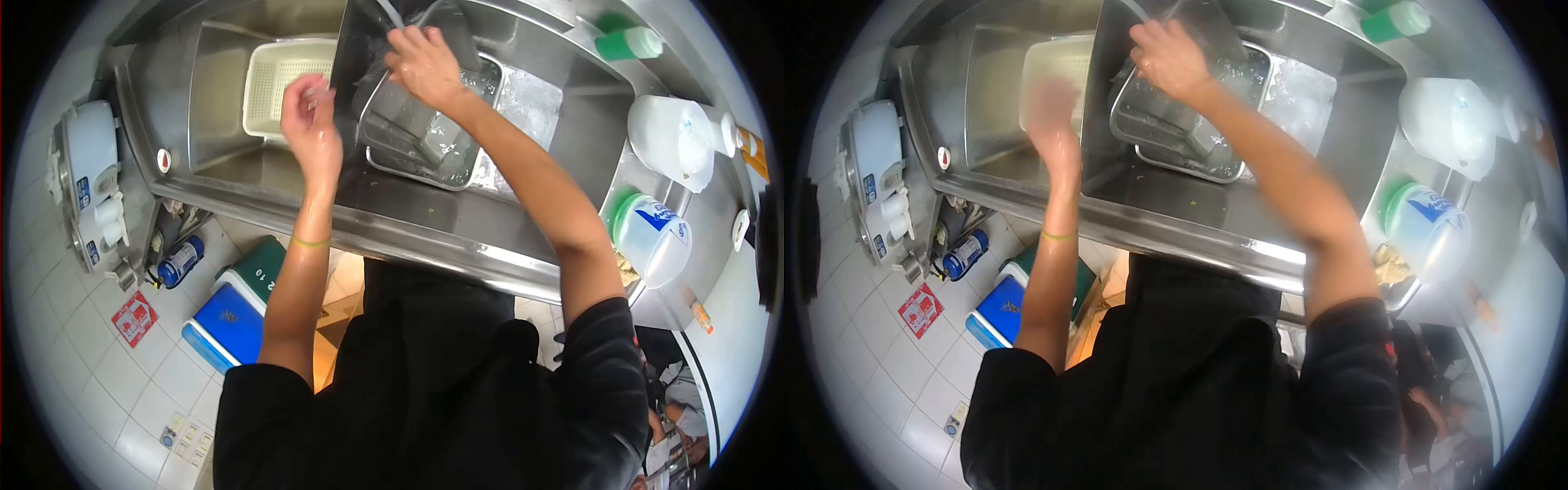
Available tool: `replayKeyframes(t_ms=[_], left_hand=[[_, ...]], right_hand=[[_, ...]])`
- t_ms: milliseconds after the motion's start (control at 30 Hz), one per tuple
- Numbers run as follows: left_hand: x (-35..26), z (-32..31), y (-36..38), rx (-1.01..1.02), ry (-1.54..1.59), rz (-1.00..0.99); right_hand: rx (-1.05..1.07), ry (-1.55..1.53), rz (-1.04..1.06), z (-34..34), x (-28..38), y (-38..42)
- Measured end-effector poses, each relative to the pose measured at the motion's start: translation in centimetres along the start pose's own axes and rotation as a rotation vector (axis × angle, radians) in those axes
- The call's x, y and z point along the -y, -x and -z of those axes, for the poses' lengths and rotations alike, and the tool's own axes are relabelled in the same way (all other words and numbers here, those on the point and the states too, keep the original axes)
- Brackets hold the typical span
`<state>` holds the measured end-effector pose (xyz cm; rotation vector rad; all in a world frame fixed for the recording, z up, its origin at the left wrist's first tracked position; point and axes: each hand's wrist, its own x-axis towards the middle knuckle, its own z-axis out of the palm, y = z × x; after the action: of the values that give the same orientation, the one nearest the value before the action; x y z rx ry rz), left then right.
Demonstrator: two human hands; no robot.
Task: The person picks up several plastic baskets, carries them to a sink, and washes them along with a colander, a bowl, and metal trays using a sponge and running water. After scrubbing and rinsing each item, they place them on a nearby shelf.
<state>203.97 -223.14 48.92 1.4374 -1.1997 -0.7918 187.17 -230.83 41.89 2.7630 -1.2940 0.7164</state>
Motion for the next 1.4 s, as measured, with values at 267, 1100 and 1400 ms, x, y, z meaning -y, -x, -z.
replayKeyframes(t_ms=[267, 1100, 1400], left_hand=[[11.5, -3.9, 2.8, 0.122, -0.122, 0.225], [26.1, -14.9, -3.9, 0.814, -0.138, 0.588], [14.9, -7.7, -12.1, 0.742, -0.634, 0.137]], right_hand=[[-0.079, 0.248, -0.255, 3.8, -0.8, -0.4], [-0.64, -0.335, -1.395, 19.3, -3.6, 16.7], [-0.756, -1.132, -1.899, -0.9, -6.7, 33.8]])
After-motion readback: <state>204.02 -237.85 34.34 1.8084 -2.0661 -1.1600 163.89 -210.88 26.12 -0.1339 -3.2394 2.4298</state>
